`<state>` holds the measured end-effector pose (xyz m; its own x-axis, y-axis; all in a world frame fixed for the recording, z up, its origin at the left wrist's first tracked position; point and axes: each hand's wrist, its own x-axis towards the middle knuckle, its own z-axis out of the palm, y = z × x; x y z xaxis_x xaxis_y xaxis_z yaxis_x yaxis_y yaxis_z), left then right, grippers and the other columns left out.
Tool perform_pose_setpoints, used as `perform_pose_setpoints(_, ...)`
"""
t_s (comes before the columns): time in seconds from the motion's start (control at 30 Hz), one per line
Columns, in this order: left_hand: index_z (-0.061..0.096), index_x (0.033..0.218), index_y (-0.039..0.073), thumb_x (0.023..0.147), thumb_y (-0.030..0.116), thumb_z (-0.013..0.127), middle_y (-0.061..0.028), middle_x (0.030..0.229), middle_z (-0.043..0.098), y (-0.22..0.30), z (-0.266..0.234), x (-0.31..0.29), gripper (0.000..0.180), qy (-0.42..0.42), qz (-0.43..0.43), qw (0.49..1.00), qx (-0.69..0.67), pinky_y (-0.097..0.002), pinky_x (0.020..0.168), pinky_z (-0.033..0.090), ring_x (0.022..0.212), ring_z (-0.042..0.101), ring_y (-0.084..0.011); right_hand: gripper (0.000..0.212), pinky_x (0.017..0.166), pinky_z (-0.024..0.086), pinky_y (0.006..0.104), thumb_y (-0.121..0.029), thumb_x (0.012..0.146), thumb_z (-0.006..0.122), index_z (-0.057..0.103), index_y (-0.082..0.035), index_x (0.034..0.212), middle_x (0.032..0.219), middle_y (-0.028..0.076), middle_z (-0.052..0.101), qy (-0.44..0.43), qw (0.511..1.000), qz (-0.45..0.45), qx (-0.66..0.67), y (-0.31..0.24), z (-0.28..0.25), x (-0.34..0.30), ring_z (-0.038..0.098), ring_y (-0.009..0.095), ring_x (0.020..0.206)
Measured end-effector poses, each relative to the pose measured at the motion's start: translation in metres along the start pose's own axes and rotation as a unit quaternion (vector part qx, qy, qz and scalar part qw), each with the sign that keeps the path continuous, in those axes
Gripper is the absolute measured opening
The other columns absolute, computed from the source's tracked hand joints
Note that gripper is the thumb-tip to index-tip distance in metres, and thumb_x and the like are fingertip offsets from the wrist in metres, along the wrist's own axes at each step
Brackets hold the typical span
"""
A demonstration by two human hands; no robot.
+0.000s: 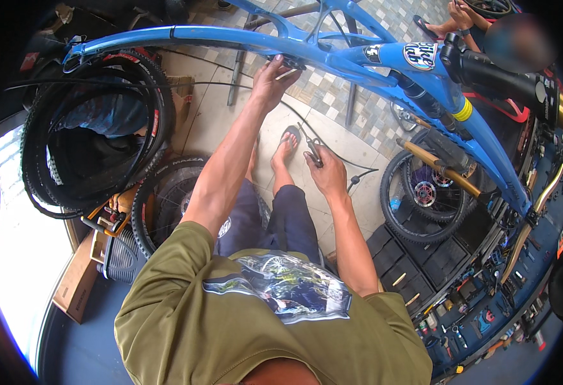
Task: The person removes a bolt from the bicycle frame, then installs a bottom bracket into the frame using a torque wrench to tighten it.
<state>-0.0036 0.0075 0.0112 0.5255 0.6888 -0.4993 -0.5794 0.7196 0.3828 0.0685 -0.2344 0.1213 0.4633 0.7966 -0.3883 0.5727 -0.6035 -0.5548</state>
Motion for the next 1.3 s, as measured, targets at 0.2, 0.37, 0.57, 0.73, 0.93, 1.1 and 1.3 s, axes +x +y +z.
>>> perform_pose_setpoints(0.2, 0.048, 0.126, -0.002, 0.095, 0.032, 0.072, -0.0206, 0.12, 0.056, 0.002, 0.001, -0.001, 0.052, 0.027, -0.03, 0.999, 0.021, -0.0552, 0.106, 0.051, 0.115, 0.062, -0.0404, 0.029, 0.072, 0.053, 0.0431, -0.027, 0.092, 0.074, 0.069, -0.004, 0.111, 0.091, 0.017, 0.071, 0.0, 1.0, 0.009, -0.003, -0.003, -0.002, 0.0, 0.068, 0.039, 0.081)
perform_pose_setpoints(0.37, 0.043, 0.126, 0.003, 0.091, 0.032, 0.075, -0.0204, 0.119, 0.054, 0.006, -0.02, -0.023, 0.055, -0.002, -0.057, 0.998, 0.024, -0.0564, 0.102, 0.053, 0.114, 0.061, -0.0422, 0.031, 0.074, 0.052, 0.0451, -0.027, 0.093, 0.073, 0.068, -0.004, 0.112, 0.091, 0.018, 0.07, 0.007, 1.0, 0.003, -0.016, 0.0, -0.009, -0.02, 0.067, 0.04, 0.086)
perform_pose_setpoints(0.57, 0.051, 0.131, 0.006, 0.094, 0.041, 0.07, -0.0204, 0.131, 0.055, -0.007, -0.064, -0.109, 0.055, -0.07, -0.145, 0.987, 0.021, -0.0609, 0.112, 0.042, 0.126, 0.055, -0.0444, 0.032, 0.076, 0.053, 0.0456, -0.027, 0.092, 0.072, 0.068, -0.004, 0.114, 0.095, 0.019, 0.071, 0.045, 0.997, 0.054, 0.006, 0.038, -0.019, -0.095, 0.068, 0.041, 0.088)
perform_pose_setpoints(0.73, 0.054, 0.136, 0.008, 0.094, 0.039, 0.07, -0.0147, 0.125, 0.065, -0.007, 0.002, -0.192, 0.054, -0.19, -0.219, 0.957, 0.027, -0.0584, 0.108, 0.047, 0.122, 0.06, -0.0375, 0.03, 0.075, 0.054, 0.0458, -0.023, 0.092, 0.071, 0.068, -0.005, 0.115, 0.091, 0.02, 0.071, 0.115, 0.984, 0.129, 0.031, 0.083, -0.031, -0.176, 0.069, 0.039, 0.085)
perform_pose_setpoints(0.93, 0.032, 0.156, 0.001, 0.079, 0.05, 0.082, -0.0263, 0.147, 0.049, -0.028, 0.132, -0.252, 0.104, -0.412, -0.328, 0.849, 0.043, -0.0611, 0.112, 0.043, 0.135, 0.052, -0.0385, 0.025, 0.071, 0.055, 0.0426, -0.014, 0.093, 0.065, 0.067, -0.008, 0.117, 0.084, 0.02, 0.07, 0.275, 0.931, 0.225, 0.086, 0.134, -0.064, -0.277, 0.071, 0.036, 0.077)
perform_pose_setpoints(1.1, 0.02, 0.16, -0.002, 0.063, 0.056, 0.089, -0.0327, 0.149, 0.045, -0.097, 0.227, -0.306, 0.132, -0.498, -0.431, 0.742, 0.123, -0.0509, 0.109, 0.05, 0.132, 0.056, -0.0425, 0.024, 0.069, 0.052, 0.0421, -0.012, 0.097, 0.059, 0.066, -0.01, 0.12, 0.078, 0.018, 0.067, 0.387, 0.861, 0.305, 0.13, 0.199, -0.077, -0.376, 0.068, 0.033, 0.07)
perform_pose_setpoints(1.3, 0.012, 0.161, -0.002, 0.063, 0.058, 0.09, -0.0342, 0.147, 0.044, -0.249, 0.276, -0.393, 0.138, -0.554, -0.535, 0.632, 0.093, -0.0541, 0.107, 0.052, 0.13, 0.055, -0.048, 0.024, 0.066, 0.052, 0.0382, -0.013, 0.098, 0.06, 0.066, -0.009, 0.121, 0.078, 0.013, 0.07, 0.478, 0.784, 0.377, 0.12, 0.294, -0.052, -0.517, 0.069, 0.026, 0.07)
